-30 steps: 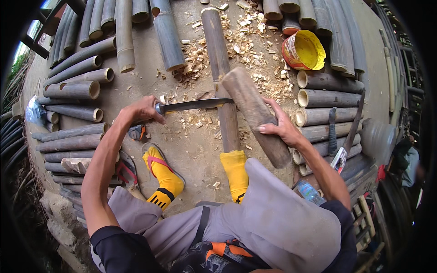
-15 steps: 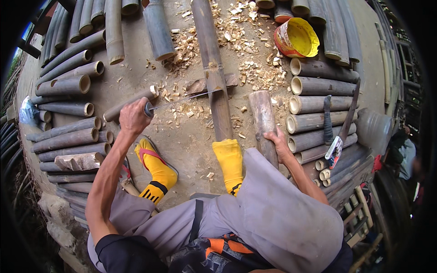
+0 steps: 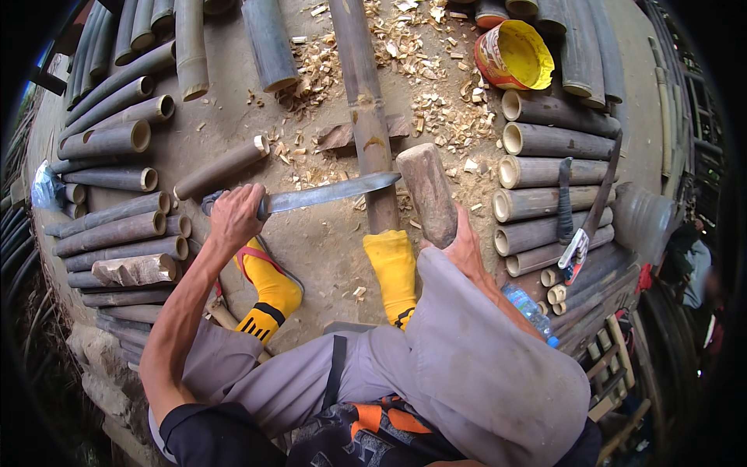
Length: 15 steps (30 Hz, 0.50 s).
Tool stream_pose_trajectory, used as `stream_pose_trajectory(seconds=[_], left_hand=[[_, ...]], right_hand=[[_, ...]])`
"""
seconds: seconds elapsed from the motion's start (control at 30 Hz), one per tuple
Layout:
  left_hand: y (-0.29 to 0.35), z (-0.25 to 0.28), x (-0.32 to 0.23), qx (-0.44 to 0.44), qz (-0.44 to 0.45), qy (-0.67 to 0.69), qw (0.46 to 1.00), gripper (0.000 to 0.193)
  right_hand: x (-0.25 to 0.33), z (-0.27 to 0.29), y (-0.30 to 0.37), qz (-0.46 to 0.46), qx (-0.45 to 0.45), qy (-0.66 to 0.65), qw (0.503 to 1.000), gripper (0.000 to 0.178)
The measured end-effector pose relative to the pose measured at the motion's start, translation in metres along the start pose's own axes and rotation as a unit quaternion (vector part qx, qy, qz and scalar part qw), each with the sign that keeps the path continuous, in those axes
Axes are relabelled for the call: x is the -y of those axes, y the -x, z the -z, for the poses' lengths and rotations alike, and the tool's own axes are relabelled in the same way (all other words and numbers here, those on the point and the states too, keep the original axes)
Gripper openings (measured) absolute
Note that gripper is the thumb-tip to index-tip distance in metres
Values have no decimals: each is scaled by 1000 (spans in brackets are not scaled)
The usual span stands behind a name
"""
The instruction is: The person sits on the ground surrounded by bamboo poles and uses a knife to cut and shape the ends of the bamboo. They repeatedly pick up pieces, cut them, and inspect the results, occasionally using a wooden block to assist in the process.
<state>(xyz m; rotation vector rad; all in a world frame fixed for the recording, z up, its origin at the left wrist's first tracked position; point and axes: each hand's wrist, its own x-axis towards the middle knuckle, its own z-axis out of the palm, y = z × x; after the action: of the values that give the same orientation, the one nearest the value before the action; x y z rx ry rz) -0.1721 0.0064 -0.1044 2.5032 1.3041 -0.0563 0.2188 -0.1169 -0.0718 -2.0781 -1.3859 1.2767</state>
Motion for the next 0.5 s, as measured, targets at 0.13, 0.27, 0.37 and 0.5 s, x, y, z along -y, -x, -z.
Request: stream_pose_trajectory(seconds=[0.13,0.27,0.37,0.5], left_hand=[[-2,-3,2,-12,-7,-6,1000,22],[-4,-4,4,-7,-11,-10,1000,23],[-9,0,5,30,5,-9,999,23],[-17,2,8,70,-4,-26,997,23]], right_hand=[[0,2,-2,13,1,14,1000,88],[-8,4,-6,35,4,30,999,90],[-11,13,-10,90,9,76,993,90],[-1,51,-19,396,63,197,895,86]])
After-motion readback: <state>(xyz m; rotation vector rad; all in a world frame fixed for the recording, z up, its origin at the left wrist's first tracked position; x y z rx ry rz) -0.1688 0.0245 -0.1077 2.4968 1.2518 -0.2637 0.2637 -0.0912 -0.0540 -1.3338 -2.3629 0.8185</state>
